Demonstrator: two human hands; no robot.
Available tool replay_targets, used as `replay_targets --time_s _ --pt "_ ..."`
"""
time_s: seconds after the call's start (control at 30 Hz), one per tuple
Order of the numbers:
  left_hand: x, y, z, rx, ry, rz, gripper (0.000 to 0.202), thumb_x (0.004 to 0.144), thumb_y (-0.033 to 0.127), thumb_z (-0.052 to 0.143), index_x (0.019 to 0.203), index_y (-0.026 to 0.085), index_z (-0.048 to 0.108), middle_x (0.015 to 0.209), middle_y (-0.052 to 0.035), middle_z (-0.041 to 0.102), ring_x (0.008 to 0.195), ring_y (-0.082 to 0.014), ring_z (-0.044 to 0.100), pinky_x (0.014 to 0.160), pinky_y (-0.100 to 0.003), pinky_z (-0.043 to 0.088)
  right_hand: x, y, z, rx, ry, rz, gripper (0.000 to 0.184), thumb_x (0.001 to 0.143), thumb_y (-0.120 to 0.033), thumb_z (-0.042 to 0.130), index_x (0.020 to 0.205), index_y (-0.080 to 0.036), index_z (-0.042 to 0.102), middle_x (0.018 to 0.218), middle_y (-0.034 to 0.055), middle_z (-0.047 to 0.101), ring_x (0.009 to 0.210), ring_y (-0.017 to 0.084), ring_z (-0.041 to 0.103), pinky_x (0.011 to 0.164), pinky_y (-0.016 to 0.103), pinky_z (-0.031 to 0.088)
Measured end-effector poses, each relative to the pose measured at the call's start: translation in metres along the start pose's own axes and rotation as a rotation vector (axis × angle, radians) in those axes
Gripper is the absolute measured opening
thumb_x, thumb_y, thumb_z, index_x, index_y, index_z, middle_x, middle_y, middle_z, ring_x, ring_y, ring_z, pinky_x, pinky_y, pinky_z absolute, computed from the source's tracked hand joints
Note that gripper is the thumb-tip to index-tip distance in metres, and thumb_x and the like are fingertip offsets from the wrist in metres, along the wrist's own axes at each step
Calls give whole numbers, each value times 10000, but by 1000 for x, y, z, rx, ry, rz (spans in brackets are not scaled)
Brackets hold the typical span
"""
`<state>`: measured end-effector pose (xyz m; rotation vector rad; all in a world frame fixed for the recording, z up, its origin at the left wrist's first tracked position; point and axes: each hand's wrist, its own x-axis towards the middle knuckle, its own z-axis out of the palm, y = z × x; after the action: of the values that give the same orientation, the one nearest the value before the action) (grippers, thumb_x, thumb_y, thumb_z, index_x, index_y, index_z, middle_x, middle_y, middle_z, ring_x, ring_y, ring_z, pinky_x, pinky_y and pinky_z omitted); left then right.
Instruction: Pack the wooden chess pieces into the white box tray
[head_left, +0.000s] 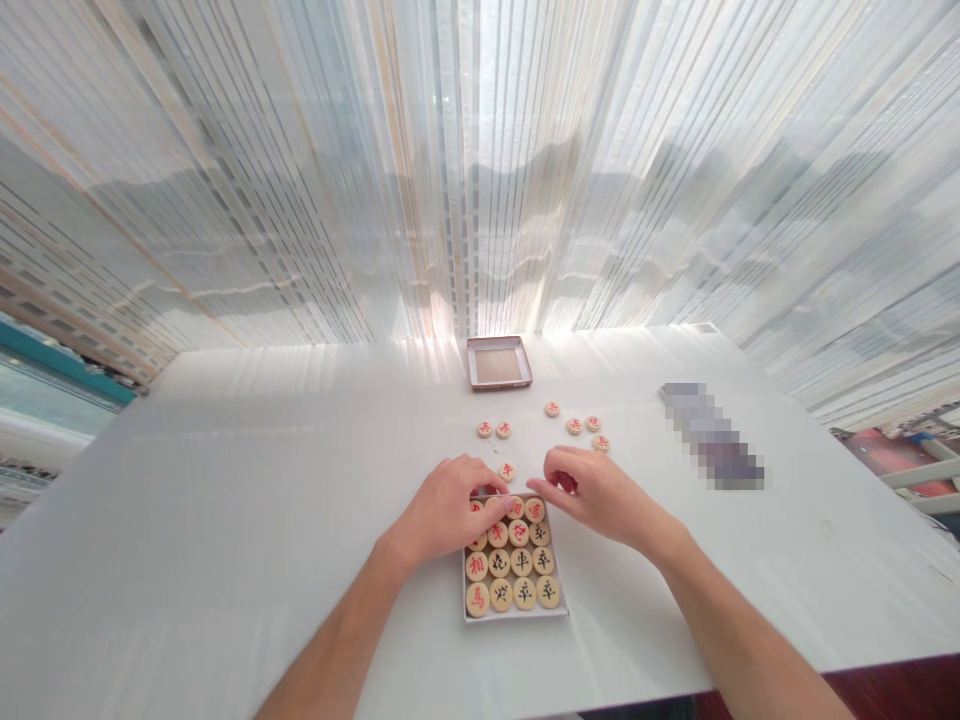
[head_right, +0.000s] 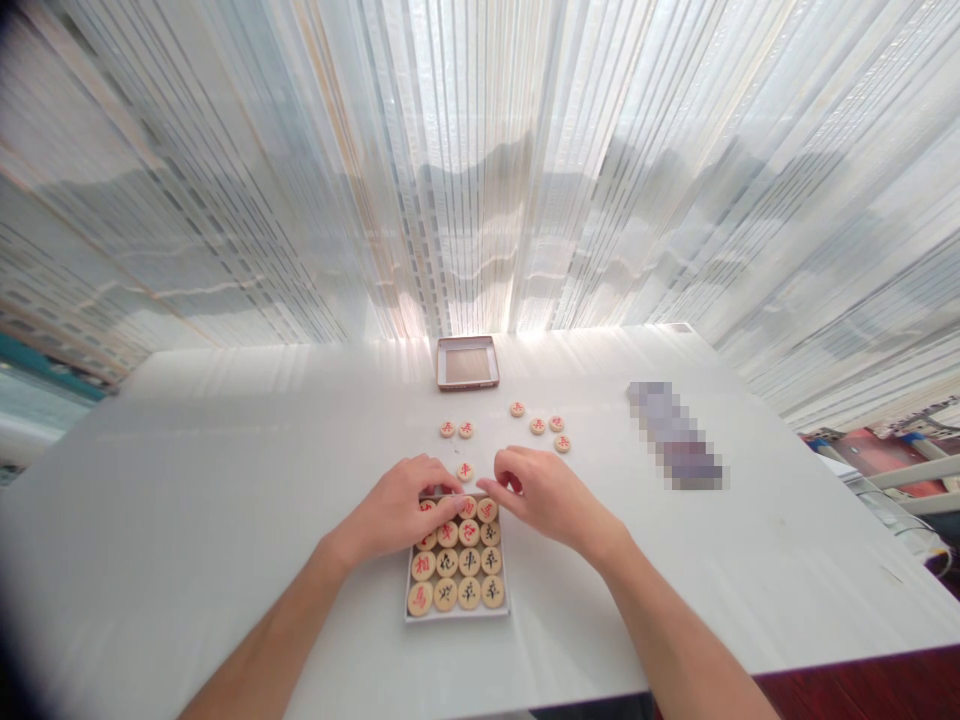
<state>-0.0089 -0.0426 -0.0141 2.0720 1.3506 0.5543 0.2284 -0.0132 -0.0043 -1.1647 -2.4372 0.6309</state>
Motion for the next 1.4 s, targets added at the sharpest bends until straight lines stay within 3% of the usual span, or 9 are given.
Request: replay_targets --time_s 0.13,0.27,0.4,0.5,0.6,0.77,1.03,1.2,1.4 --pt "0 -1 1 -15 -8 -11 187 909 427 626 882 288 748 881 8 721 834 -189 606 810 -331 448 6 15 -3 -19 151 25 243 989 -350 544 788 -213 558 670 -22 554 619 133 511 616 264 394" --pt "-1 -1 0 -14 -11 -19 178 906 426 631 892 293 749 877 14 717 823 -182 607 817 -333 447 9 32 -9 0 309 49 137 990 -318 538 966 -227 638 806 17 614 705 154 588 672 283 463" --pt "-1 -1 -1 -24 -19 -19 181 908 418 626 871 281 739 864 16 708 819 -176 605 813 -326 451 9 52 -18 -65 485 108 179 982 -319 533 1086 -239 656 936 52 632 823 189 633 688 297 499" --pt "-1 -1 -2 -36 -26 -22 185 912 403 614 866 269 733 861 9 705 815 -176 604 798 -319 457 8 67 -24 -124 542 176 228 962 -316 543 1153 -245 647 1020 67 634 902 218 643 710 316 513" --pt "-1 -1 -3 -51 -36 -26 192 917 396 600 881 261 732 882 -3 707 818 -182 605 788 -317 463 5 77 -30 -140 500 218 222 957 -249 487 1097 -228 657 1046 74 649 896 219 643 734 328 506" --pt "-2 -2 -6 -38 -42 -44 329 986 403 459 853 243 714 850 -18 699 789 -189 600 757 -318 470 -2 85 -40 -158 414 324 237 893 -154 425 906 -215 653 968 63 679 679 178 579 705 341 456" --pt "-1 -11 -5 -11 19 -82 333 999 405 428 900 236 697 902 -14 712 814 -187 627 737 -291 471 -12 84 -51 -50 111 432 149 874 -285 519 896 -235 657 887 25 699 759 189 630 678 300 473" --pt "-1 -9 -6 -10 10 -82 325 999 403 434 916 236 701 914 -15 709 827 -187 624 748 -295 471 -12 77 -50 -28 54 445 214 853 -427 603 893 -226 664 871 36 698 776 202 640 668 299 480" --pt "-1 -8 -6 -12 1 -83 326 998 406 436 910 237 700 908 -17 702 831 -189 620 755 -304 469 -9 75 -47 -36 42 434 180 795 -383 647 855 -214 660 829 37 690 749 203 635 648 295 472"
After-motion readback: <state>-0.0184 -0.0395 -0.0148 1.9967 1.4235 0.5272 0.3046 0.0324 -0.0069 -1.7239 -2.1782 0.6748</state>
